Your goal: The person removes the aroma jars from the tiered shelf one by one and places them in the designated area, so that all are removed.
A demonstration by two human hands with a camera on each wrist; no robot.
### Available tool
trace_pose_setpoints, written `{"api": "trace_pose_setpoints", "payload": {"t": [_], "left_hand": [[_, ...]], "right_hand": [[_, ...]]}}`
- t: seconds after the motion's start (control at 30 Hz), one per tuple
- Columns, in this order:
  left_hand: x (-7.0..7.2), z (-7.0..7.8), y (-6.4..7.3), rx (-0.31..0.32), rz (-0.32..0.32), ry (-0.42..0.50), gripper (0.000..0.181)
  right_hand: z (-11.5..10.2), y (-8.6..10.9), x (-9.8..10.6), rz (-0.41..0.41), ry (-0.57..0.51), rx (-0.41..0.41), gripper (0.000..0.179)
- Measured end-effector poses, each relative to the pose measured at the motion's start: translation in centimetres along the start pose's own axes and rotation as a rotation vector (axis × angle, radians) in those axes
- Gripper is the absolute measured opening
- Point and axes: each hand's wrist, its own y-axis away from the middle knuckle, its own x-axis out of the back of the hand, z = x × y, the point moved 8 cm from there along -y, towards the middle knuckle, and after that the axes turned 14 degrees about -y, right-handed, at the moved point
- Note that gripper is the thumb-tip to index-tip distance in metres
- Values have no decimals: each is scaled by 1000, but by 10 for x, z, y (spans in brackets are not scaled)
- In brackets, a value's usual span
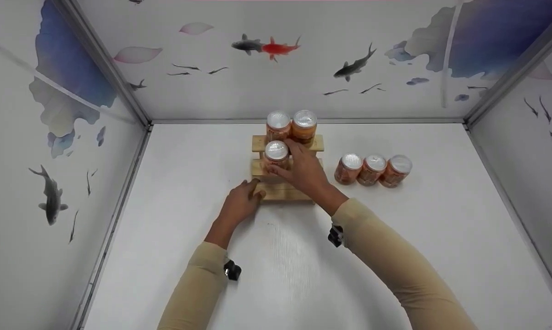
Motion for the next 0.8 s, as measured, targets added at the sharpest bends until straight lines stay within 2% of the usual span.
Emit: {"api": "trace_pose_setpoints", "payload": {"t": [0.4, 0.67, 0.8], "left_hand": [[0, 3, 0, -38, 12, 11, 54], [-10, -8, -9, -69, 60, -2, 55], [-3, -1, -4, -47, 32, 25, 54]], "right_hand": [[2, 0, -1, 27, -43, 53, 72], [4, 2, 5, 27, -28, 33, 73], [2, 3, 9, 32, -21, 49, 70]]}}
